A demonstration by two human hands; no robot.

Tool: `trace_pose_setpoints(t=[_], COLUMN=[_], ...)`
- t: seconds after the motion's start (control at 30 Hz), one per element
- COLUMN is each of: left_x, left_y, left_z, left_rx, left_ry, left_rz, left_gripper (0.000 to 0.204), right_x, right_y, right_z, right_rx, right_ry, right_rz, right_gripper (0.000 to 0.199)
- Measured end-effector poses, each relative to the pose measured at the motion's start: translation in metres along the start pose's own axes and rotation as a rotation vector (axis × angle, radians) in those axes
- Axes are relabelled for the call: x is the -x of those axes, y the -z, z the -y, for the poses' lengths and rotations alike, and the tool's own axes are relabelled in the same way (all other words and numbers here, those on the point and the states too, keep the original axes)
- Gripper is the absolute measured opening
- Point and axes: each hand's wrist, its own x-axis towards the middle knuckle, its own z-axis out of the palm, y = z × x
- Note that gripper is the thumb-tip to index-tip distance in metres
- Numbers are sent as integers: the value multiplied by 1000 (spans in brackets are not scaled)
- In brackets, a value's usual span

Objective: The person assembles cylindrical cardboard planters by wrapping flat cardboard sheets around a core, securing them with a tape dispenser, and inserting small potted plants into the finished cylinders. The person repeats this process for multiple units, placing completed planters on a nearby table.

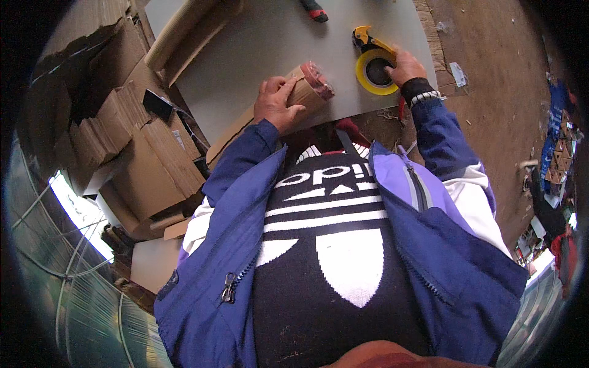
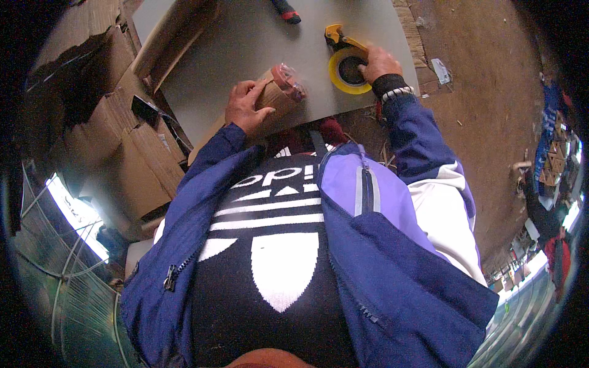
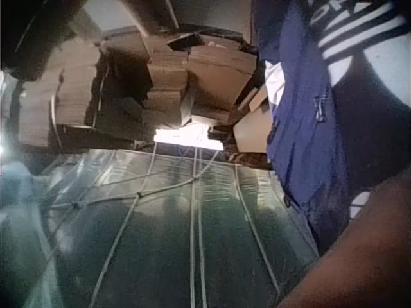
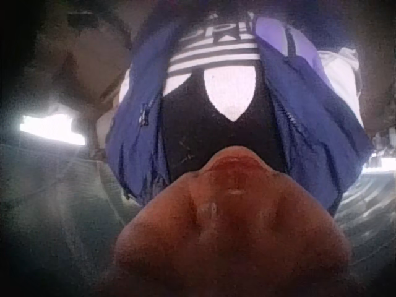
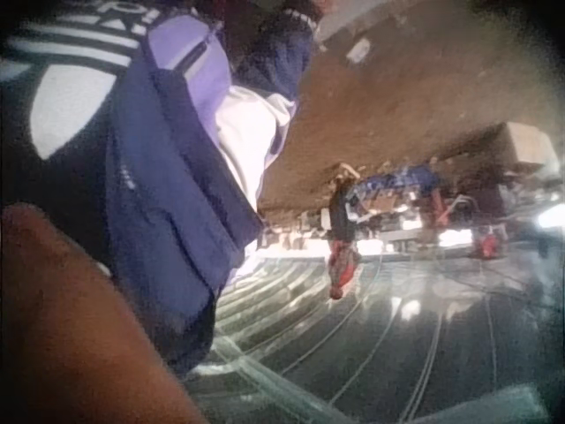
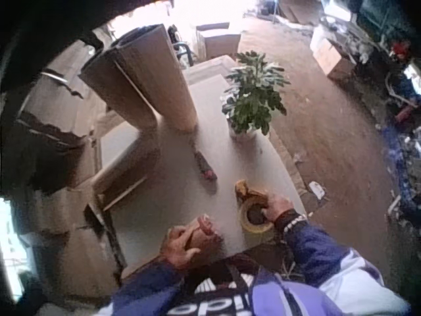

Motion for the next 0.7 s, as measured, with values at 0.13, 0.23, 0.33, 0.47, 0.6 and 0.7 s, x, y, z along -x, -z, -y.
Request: trace_pose_setpoints(t=[0.13, 0.23, 0.33, 0.47, 0.6, 0.7], left_x=[7, 12, 16, 18, 21, 22], left_y=[-1, -3, -8, -13, -16, -22], left_z=[-8, -11, -10, -3, -1, -2], left_rx=[14, 9, 37, 92, 96, 80], left_ry=[13, -21, -55, -118, -185, -199], left_rz=[-32, -46, -53, -85, -128, -162], left_gripper=[73, 71, 70, 67, 65, 55], right_x=[-20, -24, -14, 12, 46, 64], right_y=[2, 13, 31, 56, 64, 70], right_z=[8, 17, 22, 44, 95, 123], right_rx=[68, 24, -308, -1037, -866, -489], right_ry=[28, 128, 189, 34, 288, 406], right_rz=[135, 3, 56, 595, 367, 119], right_gripper=[51, 50, 50, 61, 62, 53])
